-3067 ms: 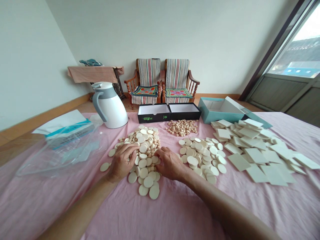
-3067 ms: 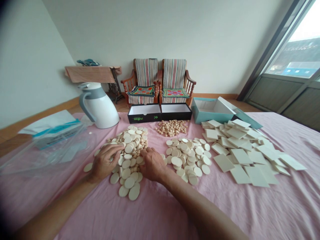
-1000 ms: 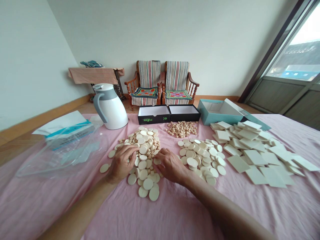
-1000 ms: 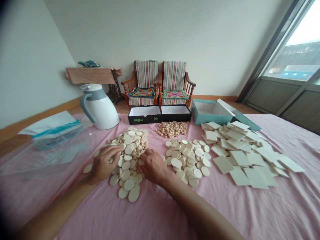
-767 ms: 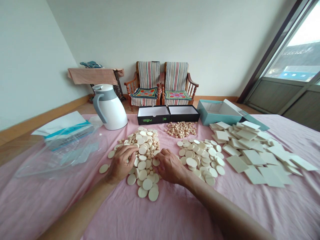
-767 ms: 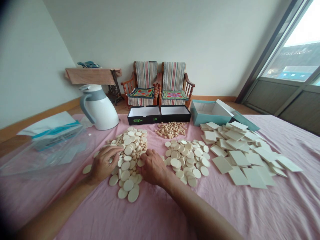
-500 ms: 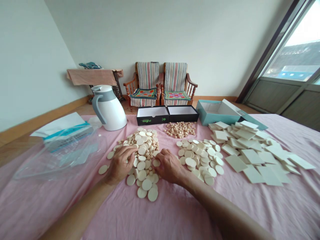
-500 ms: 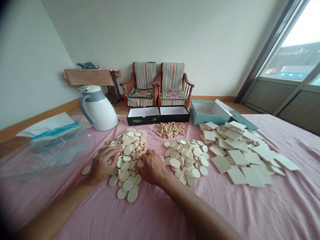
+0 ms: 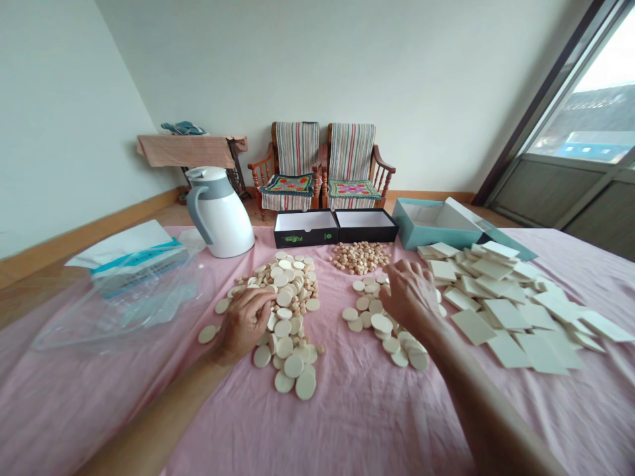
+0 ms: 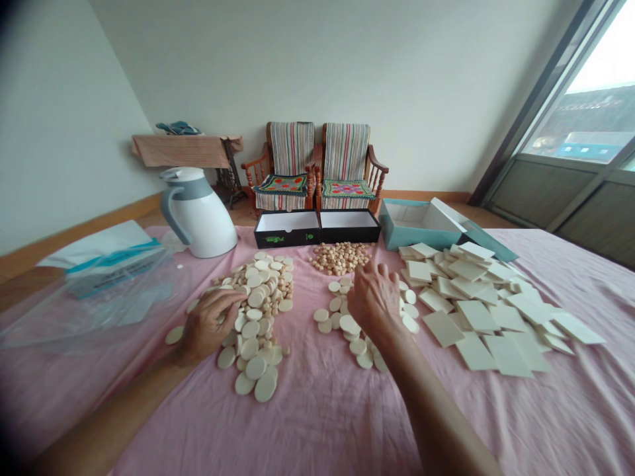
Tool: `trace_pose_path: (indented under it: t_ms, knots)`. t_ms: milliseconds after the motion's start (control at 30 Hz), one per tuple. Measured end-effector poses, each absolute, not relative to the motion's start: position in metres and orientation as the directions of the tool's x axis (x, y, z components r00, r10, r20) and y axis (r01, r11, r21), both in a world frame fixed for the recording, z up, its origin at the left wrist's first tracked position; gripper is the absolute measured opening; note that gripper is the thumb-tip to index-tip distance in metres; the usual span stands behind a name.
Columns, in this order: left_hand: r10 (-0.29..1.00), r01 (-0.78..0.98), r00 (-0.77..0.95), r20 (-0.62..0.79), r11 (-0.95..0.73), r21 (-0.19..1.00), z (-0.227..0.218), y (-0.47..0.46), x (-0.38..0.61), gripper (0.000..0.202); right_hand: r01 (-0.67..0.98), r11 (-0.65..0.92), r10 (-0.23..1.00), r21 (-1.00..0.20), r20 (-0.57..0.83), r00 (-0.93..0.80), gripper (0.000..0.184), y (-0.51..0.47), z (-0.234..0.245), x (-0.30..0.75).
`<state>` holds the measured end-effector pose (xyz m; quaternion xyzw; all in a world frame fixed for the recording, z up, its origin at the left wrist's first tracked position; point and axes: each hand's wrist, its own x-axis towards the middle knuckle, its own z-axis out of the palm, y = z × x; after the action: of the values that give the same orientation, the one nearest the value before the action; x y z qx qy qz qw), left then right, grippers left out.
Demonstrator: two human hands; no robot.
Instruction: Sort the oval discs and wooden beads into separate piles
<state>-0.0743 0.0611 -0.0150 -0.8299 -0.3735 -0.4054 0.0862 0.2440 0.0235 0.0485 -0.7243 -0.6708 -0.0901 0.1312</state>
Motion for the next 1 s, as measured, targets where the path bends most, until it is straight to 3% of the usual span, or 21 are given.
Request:
trace_pose_path:
  t_ms: [133, 200, 400, 800, 1000]
  knots:
    - [0.555, 0.689, 0.395, 0.732, -0.706, 0.164, -0.015, 0.062, -0.074, 0.021, 0.899, 0.317, 0.934, -0.302, 0.262, -0.242, 0.025, 0.027, 0.03, 0.206]
    - [0.555, 0.688, 0.397, 0.73, -0.707, 0.163, -0.016, 0.062, -0.075, 0.021, 0.858, 0.391, 0.918, -0.333, 0.207, -0.338, 0.025, 0.029, 0.02, 0.184]
    - [0.565, 0.688, 0.399, 0.722, -0.705, 0.171, -0.016, 0.061, -0.077, 0.021, 0.928, 0.293, 0.954, -0.229, 0.14, -0.266, 0.025, 0.038, 0.005, 0.145]
    - [0.562, 0.694, 0.401, 0.724, -0.702, 0.161, -0.015, 0.06, -0.076, 0.021, 0.942, 0.254, 0.962, -0.221, 0.163, -0.221, 0.017, 0.032, 0.005, 0.15]
    - [0.563, 0.682, 0.397, 0.725, -0.709, 0.177, -0.014, 0.058, -0.075, 0.021, 0.975, 0.142, 0.957, -0.172, 0.277, -0.091, 0.016, 0.014, 0.028, 0.216]
